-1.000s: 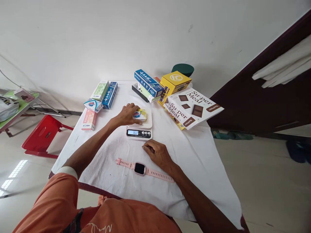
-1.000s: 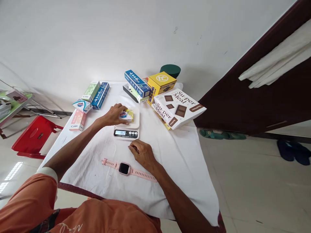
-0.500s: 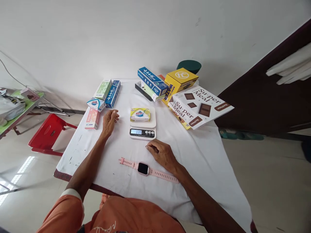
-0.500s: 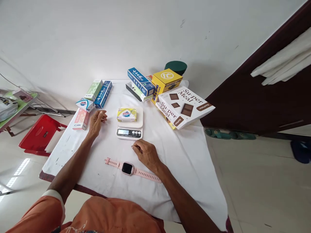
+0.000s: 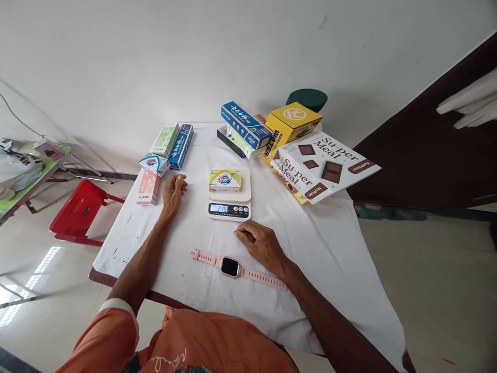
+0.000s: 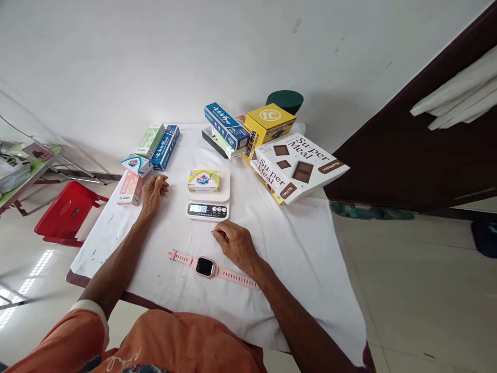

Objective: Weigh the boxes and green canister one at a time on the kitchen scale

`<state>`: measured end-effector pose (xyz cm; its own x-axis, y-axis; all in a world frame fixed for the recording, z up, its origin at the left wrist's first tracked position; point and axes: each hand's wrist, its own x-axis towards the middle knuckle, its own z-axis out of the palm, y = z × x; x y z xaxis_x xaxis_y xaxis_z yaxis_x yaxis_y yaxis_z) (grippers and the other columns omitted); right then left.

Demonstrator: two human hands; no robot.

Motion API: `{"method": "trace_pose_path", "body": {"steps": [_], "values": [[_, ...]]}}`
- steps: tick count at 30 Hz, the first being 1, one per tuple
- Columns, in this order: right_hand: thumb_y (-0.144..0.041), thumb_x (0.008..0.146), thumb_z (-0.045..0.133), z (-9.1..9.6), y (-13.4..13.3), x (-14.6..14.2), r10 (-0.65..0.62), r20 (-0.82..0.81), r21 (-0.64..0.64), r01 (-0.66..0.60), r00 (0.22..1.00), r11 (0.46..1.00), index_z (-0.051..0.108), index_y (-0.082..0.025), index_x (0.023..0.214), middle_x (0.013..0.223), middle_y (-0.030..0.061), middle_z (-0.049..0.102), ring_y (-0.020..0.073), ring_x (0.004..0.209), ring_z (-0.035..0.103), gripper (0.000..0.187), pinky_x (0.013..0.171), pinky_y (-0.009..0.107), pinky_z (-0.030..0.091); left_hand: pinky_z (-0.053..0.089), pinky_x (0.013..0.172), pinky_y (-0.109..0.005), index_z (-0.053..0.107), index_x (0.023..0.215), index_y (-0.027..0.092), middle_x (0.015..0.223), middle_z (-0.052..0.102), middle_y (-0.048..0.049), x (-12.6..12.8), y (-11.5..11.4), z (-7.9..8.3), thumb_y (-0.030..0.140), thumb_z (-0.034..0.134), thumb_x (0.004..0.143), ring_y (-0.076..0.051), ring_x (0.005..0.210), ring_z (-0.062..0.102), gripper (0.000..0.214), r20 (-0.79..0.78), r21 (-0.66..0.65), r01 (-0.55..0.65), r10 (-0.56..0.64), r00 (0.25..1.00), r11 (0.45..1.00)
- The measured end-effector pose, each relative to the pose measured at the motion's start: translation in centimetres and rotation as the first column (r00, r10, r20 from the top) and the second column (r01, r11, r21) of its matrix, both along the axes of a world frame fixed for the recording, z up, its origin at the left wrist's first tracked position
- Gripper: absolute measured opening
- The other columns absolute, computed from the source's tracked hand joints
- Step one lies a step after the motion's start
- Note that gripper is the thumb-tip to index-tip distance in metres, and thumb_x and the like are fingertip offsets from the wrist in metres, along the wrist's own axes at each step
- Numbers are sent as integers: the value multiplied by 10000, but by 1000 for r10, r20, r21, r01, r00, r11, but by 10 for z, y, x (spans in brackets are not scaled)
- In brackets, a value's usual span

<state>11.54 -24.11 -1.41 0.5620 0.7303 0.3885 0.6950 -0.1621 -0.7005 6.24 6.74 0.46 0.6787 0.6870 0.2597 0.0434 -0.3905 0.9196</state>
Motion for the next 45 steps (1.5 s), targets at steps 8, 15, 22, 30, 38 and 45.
{"method": "trace_pose_path", "body": {"steps": [8,15,22,30,38,45], "values": [[-221,1009,572,0,0,1,-4,-44,-24,3,999,1000,632,-207,823,744,13,664,150,608,604,196,592,262,461,523,995,-438,527,1437,228,1435,598,-165,13,-32,30,682,672,887,-290,1235,619,728,-144,414,189,-141,980,890],[-263,1025,555,-2,-3,0,5,-19,-40,-6,1000,999,628,-215,811,728,10,673,161,592,626,232,593,274,479,327,1192,-541,504,1489,195,1470,585,-184,52,-68,72,547,798,840,-368,1414,487,795,-548,588,630,-322,772,508],[-343,1052,550,-7,-4,4,34,7,-11,-34,999,999,643,-229,834,752,10,704,167,645,693,263,615,249,534,443,1044,-458,600,1343,139,1294,648,-166,68,-61,82,470,753,901,-315,1208,615,573,-688,529,731,-286,666,431],[-350,1058,544,1,-4,3,40,25,-26,-39,999,999,649,-225,848,741,5,704,155,620,682,265,604,236,538,503,915,-399,678,1206,122,1154,657,-150,72,-47,81,518,748,888,-278,1037,655,513,-636,527,724,-359,683,444],[-336,1049,558,3,-5,2,57,10,-25,-57,998,998,653,-220,859,756,3,704,146,633,683,242,612,224,540,521,996,-401,684,1264,199,1213,664,-111,-33,25,117,623,737,856,-272,1120,641,591,-442,545,394,-145,885,740],[-339,1048,552,4,-3,1,40,-5,-45,-40,999,998,648,-224,855,762,12,702,160,649,680,244,620,248,533,492,1073,-451,679,1326,237,1292,638,-114,-90,79,98,430,750,834,-295,1185,622,534,-606,528,315,91,790,789]]}}
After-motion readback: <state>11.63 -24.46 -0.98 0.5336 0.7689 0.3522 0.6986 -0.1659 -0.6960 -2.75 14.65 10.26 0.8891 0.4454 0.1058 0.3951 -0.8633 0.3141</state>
